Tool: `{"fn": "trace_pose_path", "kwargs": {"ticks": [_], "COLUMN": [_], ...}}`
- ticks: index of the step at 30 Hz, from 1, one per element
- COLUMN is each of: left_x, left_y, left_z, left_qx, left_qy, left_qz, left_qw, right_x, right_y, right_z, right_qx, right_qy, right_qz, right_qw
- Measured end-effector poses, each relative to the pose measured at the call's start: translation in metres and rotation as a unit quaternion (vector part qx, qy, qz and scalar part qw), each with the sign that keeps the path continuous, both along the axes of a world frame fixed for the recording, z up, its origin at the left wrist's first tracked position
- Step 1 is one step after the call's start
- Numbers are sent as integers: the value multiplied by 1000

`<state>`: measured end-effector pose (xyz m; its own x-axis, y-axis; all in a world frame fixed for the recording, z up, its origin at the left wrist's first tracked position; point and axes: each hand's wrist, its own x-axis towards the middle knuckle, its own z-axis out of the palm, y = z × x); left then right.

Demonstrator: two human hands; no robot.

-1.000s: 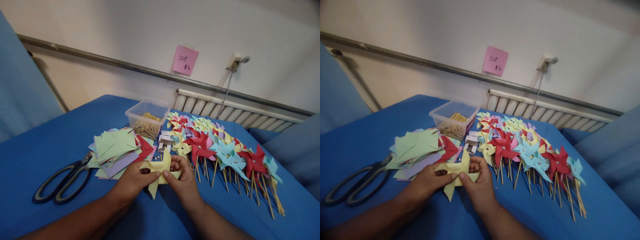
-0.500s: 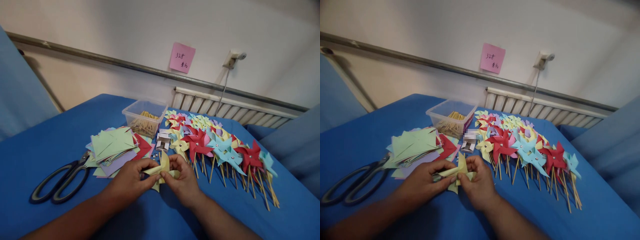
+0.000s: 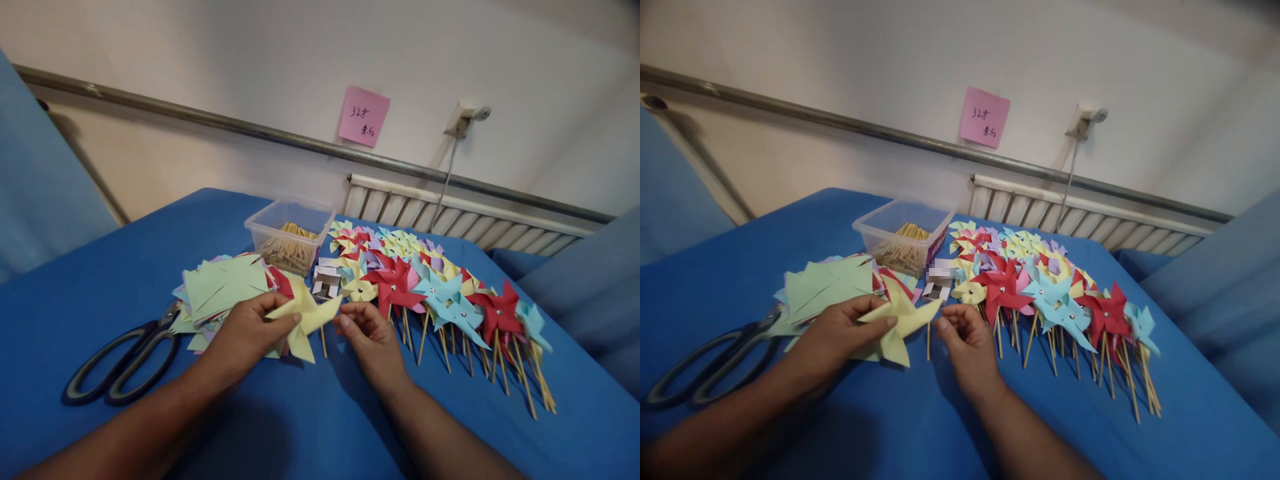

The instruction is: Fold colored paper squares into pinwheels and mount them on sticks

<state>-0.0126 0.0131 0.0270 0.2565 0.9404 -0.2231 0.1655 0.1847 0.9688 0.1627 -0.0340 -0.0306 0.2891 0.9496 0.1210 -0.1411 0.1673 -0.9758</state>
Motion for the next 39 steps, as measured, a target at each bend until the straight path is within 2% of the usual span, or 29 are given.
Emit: {"fn": "trace_pose_path", "kwargs": {"ticks": [3,6,9,12,21,29,39], "left_x": [-2,-4,-5,-6,-3,-2,-1], "left_y": [6,10,13,14,9,6,2], "left_z": [-1,-2,-2,-2,-12,-13,-10], "left_qx": [-37,-39,-15,-5,-30,-23,-40], "left_qy": [-74,-139,-173,-182,-174,-176,-184], "left_qz": [52,80,111,124,89,75,65], "left_qw": [995,986,979,975,980,981,980], "right_x": [5,5,2,-3,-17,-14,-12], "right_y": [5,7,8,11,28,21,18], "right_z": [-10,-19,-22,-18,-10,-10,-8], "right_qx": [-19,-23,3,21,-35,-10,-7], "right_qy": [-34,-148,-293,-397,-552,-540,-521], "right_qz": [-13,12,35,46,25,62,76], "right_qw": [999,989,955,917,833,839,850]}}
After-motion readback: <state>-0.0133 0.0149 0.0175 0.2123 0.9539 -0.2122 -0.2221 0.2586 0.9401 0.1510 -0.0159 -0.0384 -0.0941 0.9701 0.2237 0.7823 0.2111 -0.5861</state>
